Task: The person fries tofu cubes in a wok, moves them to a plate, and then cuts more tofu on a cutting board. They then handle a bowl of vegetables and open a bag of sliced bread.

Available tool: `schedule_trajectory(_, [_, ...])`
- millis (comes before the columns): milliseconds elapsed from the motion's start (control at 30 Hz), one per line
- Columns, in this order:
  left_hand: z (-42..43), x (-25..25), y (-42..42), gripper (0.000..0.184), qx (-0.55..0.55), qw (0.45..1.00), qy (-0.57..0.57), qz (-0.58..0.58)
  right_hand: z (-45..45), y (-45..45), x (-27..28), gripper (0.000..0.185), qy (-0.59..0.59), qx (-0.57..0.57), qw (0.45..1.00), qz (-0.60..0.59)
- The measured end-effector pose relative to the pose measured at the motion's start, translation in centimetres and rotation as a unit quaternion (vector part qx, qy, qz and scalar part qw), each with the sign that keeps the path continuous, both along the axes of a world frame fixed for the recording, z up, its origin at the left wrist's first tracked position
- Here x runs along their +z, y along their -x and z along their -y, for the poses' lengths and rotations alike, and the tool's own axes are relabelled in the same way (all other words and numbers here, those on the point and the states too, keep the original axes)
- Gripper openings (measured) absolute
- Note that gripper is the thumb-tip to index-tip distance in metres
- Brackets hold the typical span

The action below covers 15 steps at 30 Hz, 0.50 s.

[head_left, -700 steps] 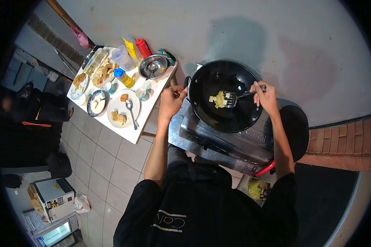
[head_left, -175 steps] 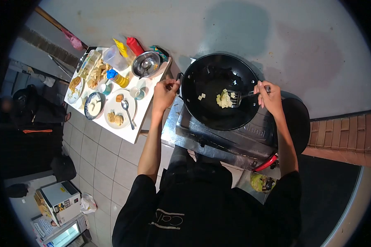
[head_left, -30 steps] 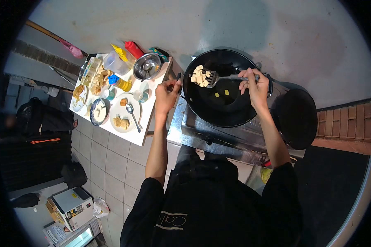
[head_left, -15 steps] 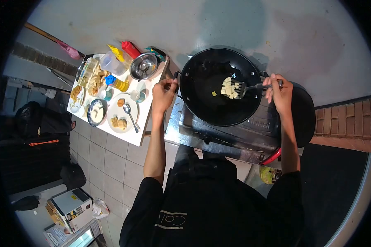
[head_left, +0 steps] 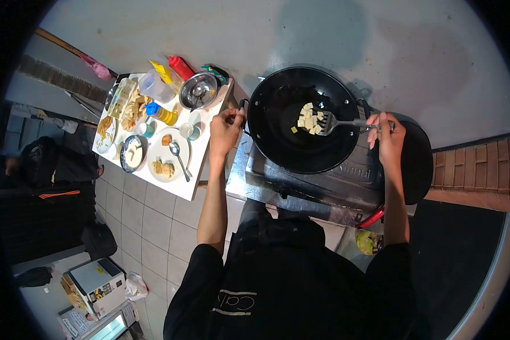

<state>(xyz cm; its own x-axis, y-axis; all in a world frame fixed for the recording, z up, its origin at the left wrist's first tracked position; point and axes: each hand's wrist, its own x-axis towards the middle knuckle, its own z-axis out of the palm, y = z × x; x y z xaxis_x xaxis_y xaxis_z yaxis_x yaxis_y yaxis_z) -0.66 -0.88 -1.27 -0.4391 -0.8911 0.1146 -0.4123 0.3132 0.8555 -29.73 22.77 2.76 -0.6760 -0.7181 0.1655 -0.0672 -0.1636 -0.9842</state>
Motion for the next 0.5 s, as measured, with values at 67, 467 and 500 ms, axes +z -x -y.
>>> schedule_trajectory(67, [-0.1,0.0,0.0,0.027,0.000,1.000,0.026,-0.013,-0.3,-1.1,-0.9,0.030,0.023,-0.014,0.999,0.028])
schedule_trajectory(467, [0.0,-0.4,-0.1,0.032,0.018,0.999,0.033,-0.001,-2.6,-8.5,-5.0,0.025,0.100,-0.033,0.990,0.098])
schedule_trajectory(500, [0.0,-0.5,0.0,0.033,0.024,0.999,0.036,0.001,-2.8,-9.0,-5.1,0.025,0.101,-0.033,0.989,0.099])
